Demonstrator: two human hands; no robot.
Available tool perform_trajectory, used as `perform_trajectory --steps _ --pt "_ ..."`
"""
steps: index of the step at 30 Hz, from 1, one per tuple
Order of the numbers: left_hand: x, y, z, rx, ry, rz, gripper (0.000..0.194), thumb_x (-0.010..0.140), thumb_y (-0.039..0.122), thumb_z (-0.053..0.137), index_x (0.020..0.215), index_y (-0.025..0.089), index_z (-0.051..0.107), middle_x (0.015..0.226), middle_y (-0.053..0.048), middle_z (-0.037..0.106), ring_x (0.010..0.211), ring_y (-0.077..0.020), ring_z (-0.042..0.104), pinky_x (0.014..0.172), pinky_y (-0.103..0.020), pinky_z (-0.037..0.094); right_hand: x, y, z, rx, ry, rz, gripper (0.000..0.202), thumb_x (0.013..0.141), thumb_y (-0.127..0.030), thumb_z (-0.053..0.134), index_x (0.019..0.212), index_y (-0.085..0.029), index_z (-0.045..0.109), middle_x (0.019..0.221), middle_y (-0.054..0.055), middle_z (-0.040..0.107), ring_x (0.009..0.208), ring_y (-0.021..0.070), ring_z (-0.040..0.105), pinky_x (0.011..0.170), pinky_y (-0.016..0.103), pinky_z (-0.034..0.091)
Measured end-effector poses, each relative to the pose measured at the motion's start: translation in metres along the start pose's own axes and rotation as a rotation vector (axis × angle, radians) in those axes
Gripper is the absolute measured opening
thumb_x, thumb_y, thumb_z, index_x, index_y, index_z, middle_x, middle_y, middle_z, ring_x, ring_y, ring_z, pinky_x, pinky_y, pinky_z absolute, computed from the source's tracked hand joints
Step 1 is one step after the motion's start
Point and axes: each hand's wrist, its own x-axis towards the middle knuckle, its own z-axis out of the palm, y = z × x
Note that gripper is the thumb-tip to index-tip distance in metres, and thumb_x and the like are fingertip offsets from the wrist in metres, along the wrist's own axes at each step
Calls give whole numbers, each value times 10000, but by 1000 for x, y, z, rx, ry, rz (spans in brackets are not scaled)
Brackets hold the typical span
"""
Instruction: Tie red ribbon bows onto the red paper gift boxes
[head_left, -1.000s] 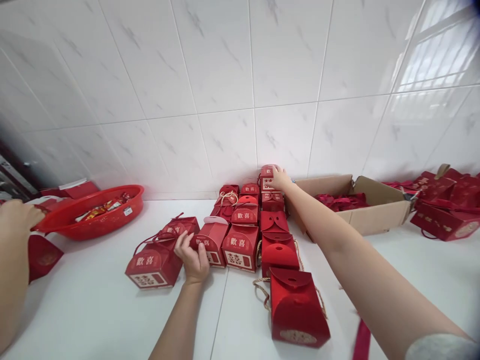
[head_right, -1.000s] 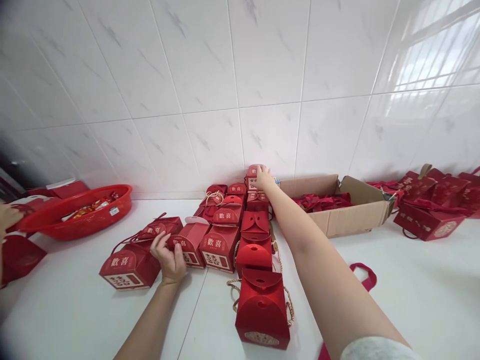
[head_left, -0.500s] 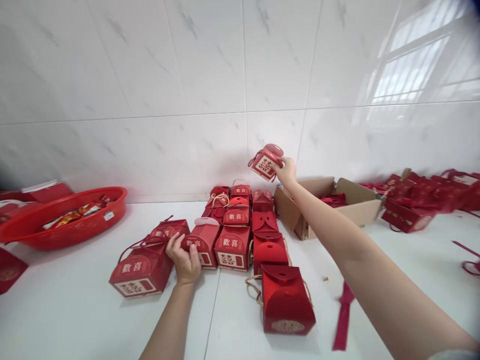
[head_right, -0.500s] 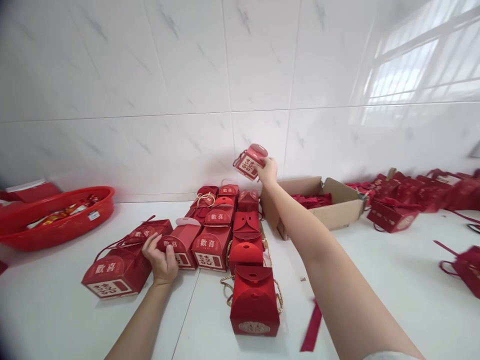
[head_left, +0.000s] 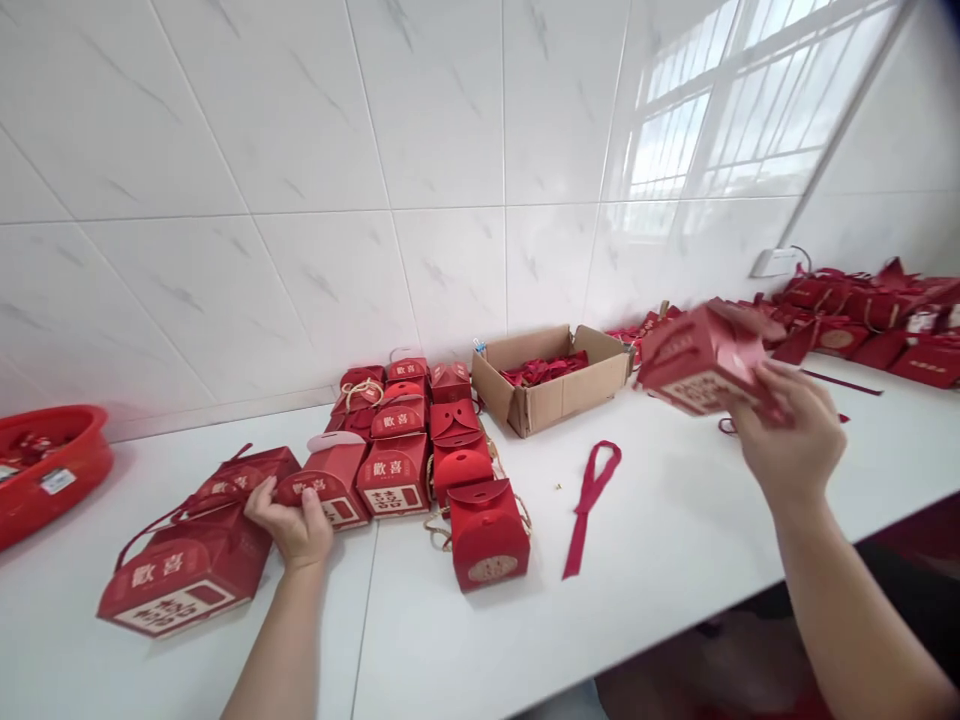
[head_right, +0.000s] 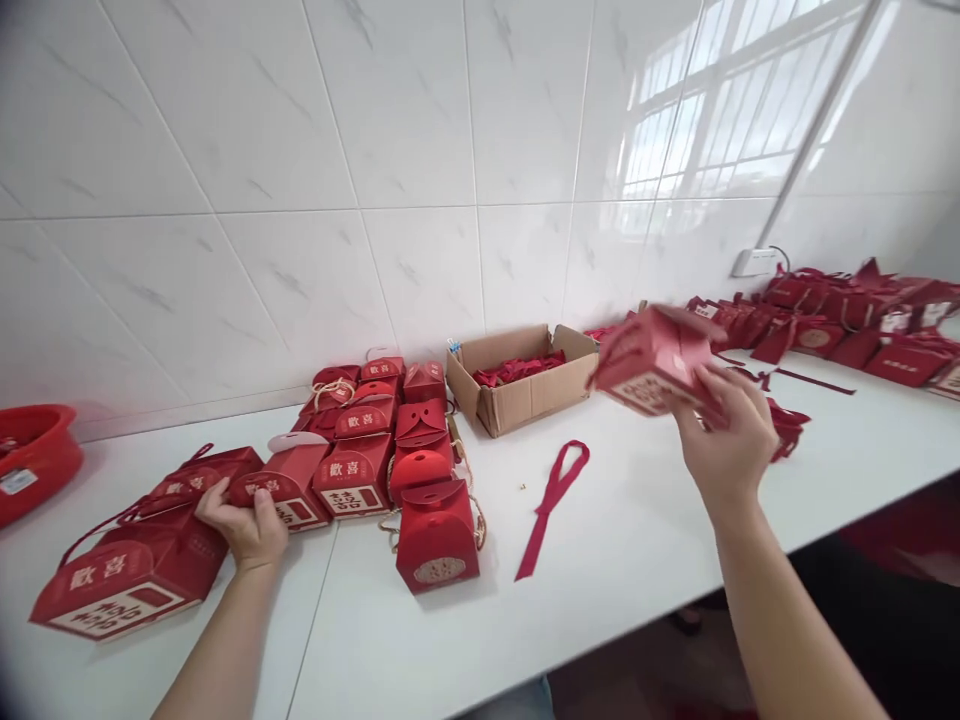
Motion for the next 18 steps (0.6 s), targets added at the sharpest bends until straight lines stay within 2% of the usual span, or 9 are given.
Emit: perform_trajectory --steps 1,2,4,6,9,11,13,15,18 --pt "0 0 1 -3 -1 -4 450 782 337 463 1151 102 359 1151 -168 365 1145 -315 373 1023 -527 281 -23 20 -11 -75 -13 42 394 731 -312 691 1107 -199 659 1101 107 643 1069 287 585 926 479 499" --pt "0 -1 2 -7 -1 -15 443 780 342 459 1141 107 356 1149 -166 363 1144 -315 373 1024 -524 279 -45 38 -19 -118 -32 92 400 732 -348 674 1098 -186 657 1108 120 633 1049 304 590 837 477 541" --pt "0 -3 3 -15 -4 -58 437 767 352 459 1118 119 341 1140 -156 359 1135 -315 376 1025 -520 280 -83 65 -28 -191 -198 184 409 766 -401 598 1108 -180 636 1143 135 601 1018 315 596 730 455 564" --pt "0 -7 4 -16 -12 -112 452 733 360 478 1091 140 312 1128 -143 351 1116 -313 380 1015 -523 290 -107 79 -30 -256 -420 226 407 829 -382 488 1190 -215 579 1263 135 536 1091 299 552 849 456 514" --pt "1 -13 6 -21 -38 -197 481 671 351 513 1050 177 275 1119 -121 339 1094 -301 382 998 -522 306 -115 78 -27 -337 -540 234 440 860 -370 410 1272 -241 493 1348 120 460 1171 290 483 954 461 427" --pt "2 -15 6 -34 -41 -228 485 650 350 520 1034 188 272 1108 -112 338 1079 -293 388 985 -517 318 -112 71 -25 -413 -515 231 451 857 -387 410 1273 -228 483 1361 133 433 1213 305 436 976 480 386" --pt "2 -15 5 -40 -32 -217 494 638 360 525 1030 186 281 1096 -111 337 1056 -289 396 964 -513 337 -112 64 -25 -535 -422 260 435 852 -419 424 1214 -198 522 1339 169 432 1244 335 388 987 508 345" --pt "1 -14 5 -40 -26 -208 504 633 365 531 1035 184 287 1094 -113 338 1036 -284 403 943 -507 357 -118 58 -25 -574 -409 299 393 855 -445 420 1105 -183 572 1222 191 512 1188 341 439 959 493 362" --pt "0 -11 6 -56 -18 -233 508 641 351 532 1049 182 281 1105 -119 341 1032 -284 410 931 -508 367 -129 58 -18 -437 -673 347 371 870 -437 372 1088 -206 565 976 131 631 925 285 589 817 409 458"
